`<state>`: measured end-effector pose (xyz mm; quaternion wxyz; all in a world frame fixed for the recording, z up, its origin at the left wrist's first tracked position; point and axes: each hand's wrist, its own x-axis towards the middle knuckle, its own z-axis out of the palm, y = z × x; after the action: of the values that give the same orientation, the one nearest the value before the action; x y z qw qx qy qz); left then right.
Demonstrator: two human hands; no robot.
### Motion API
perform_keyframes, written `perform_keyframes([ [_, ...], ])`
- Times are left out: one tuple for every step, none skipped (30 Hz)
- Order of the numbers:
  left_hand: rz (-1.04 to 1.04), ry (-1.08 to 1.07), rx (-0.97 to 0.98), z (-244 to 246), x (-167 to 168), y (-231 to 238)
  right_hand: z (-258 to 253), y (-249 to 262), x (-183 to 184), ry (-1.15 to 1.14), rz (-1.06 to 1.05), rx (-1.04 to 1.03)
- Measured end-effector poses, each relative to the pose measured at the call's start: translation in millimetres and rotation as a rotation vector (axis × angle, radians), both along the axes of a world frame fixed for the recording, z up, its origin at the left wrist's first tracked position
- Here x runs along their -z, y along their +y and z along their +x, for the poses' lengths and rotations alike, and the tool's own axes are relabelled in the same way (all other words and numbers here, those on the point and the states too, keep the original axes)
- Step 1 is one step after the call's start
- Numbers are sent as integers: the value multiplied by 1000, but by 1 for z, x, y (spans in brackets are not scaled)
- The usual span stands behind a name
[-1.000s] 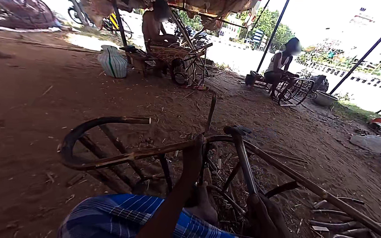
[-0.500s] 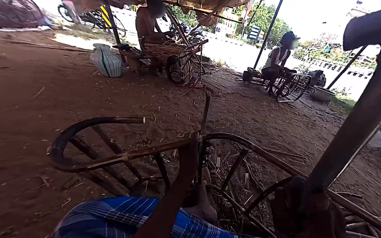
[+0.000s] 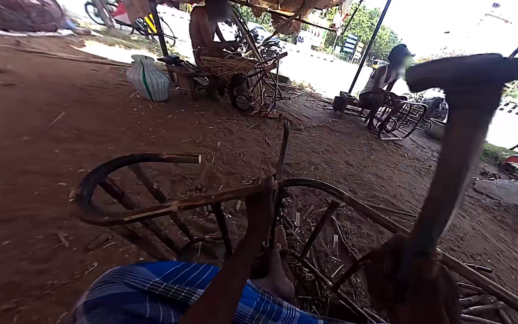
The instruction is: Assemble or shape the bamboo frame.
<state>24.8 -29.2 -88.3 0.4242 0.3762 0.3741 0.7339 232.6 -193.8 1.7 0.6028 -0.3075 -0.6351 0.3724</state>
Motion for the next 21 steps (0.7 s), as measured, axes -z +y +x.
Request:
perform_keyframes([
  [-14, -8, 0, 1, -2, 0, -3, 4, 6, 6, 124, 33],
  [-20, -18, -3, 1, -3, 0, -4, 11, 25, -43, 158, 70],
  [-26, -29, -2, 1, -3, -1, -1, 16, 50, -187, 71, 117],
  [-36, -34, -10, 2, -4, -3, 6, 19, 69, -389, -152, 130],
  [-40, -32, -28, 4, -6, -4, 11, 26, 77, -530, -430, 76],
  [-38, -29, -37, 4, -6, -4, 11, 28, 78, -561, -629, 30],
  [-28, -29, -46, 4, -7, 0, 8, 28, 71, -487, -709, 2],
  [-14, -28, -54, 3, -8, 5, 5, 24, 59, -380, -706, -16],
  [-20, -26, -54, 3, -5, 4, 3, 14, 46, -275, -639, -29],
  [-25, -25, -51, 4, -4, 2, 3, 5, 31, -184, -525, -47],
  [-18, -28, -44, 5, -4, 1, 1, -1, 16, -109, -389, -63],
  [-16, -34, -37, 5, -3, 0, -1, -4, 5, -62, -240, -74],
  [-11, -35, -29, 5, -4, 0, -3, -3, 2, -43, -87, -62],
  [-12, -36, -23, 4, -5, -1, -6, 2, 7, -65, 46, -12],
  [-2, -36, -28, 4, -5, -1, -6, 12, 24, -123, 114, 55],
  [3, -31, -39, 4, -5, -2, -3, 20, 49, -233, 66, 116],
  [-6, -20, -52, 4, -5, -6, 4, 24, 70, -399, -129, 141],
  [-19, -11, -64, 6, -6, -9, 12, 28, 77, -511, -407, 100],
  [-28, -4, -63, 6, -7, -11, 15, 28, 74, -516, -612, 67],
  [-33, -1, -51, 5, -8, -9, 14, 26, 63, -423, -692, 51],
  [-33, 7, -42, 3, -10, -6, 13, 21, 46, -318, -659, 51],
])
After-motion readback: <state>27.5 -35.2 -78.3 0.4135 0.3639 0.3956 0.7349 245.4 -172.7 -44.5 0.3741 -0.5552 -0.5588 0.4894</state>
